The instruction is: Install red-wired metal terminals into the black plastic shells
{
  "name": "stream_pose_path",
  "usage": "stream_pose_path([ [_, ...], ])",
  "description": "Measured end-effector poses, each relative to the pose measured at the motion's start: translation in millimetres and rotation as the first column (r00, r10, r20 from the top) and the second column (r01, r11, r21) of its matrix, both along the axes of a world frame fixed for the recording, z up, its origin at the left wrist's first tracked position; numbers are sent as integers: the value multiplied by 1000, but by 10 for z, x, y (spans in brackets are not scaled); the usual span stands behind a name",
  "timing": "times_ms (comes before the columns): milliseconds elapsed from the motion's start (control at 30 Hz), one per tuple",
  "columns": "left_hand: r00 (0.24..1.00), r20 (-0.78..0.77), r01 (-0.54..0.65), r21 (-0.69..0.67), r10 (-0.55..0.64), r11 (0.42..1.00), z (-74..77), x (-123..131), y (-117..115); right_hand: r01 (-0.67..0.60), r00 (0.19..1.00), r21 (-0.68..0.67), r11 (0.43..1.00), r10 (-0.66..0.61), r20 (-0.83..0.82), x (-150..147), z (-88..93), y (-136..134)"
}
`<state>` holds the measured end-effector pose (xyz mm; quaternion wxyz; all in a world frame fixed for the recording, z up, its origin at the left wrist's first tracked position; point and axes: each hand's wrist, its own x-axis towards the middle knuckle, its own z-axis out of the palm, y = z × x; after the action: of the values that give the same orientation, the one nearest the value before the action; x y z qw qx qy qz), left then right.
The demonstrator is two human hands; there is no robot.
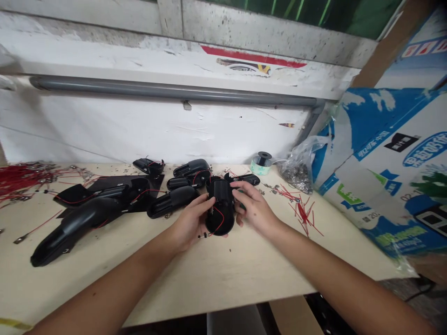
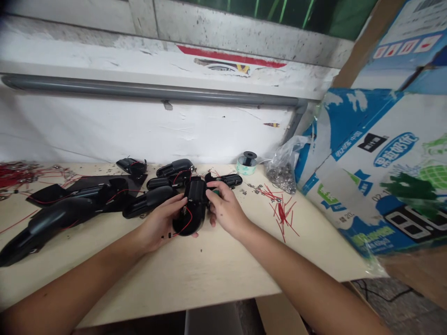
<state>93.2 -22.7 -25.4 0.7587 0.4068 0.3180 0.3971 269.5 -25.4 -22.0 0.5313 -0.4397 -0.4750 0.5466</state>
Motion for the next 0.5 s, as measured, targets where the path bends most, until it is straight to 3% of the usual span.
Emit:
stream_pose_path([
  [200,1000,16,21,13,-21,1000,-28,-5,18,-99,987,-3,995,98,128,-17,-26,-19],
  [500,996,11,93,61,-94,994,-40,-20,24,-144,984,42,989,139,109,-20,-42,-14],
])
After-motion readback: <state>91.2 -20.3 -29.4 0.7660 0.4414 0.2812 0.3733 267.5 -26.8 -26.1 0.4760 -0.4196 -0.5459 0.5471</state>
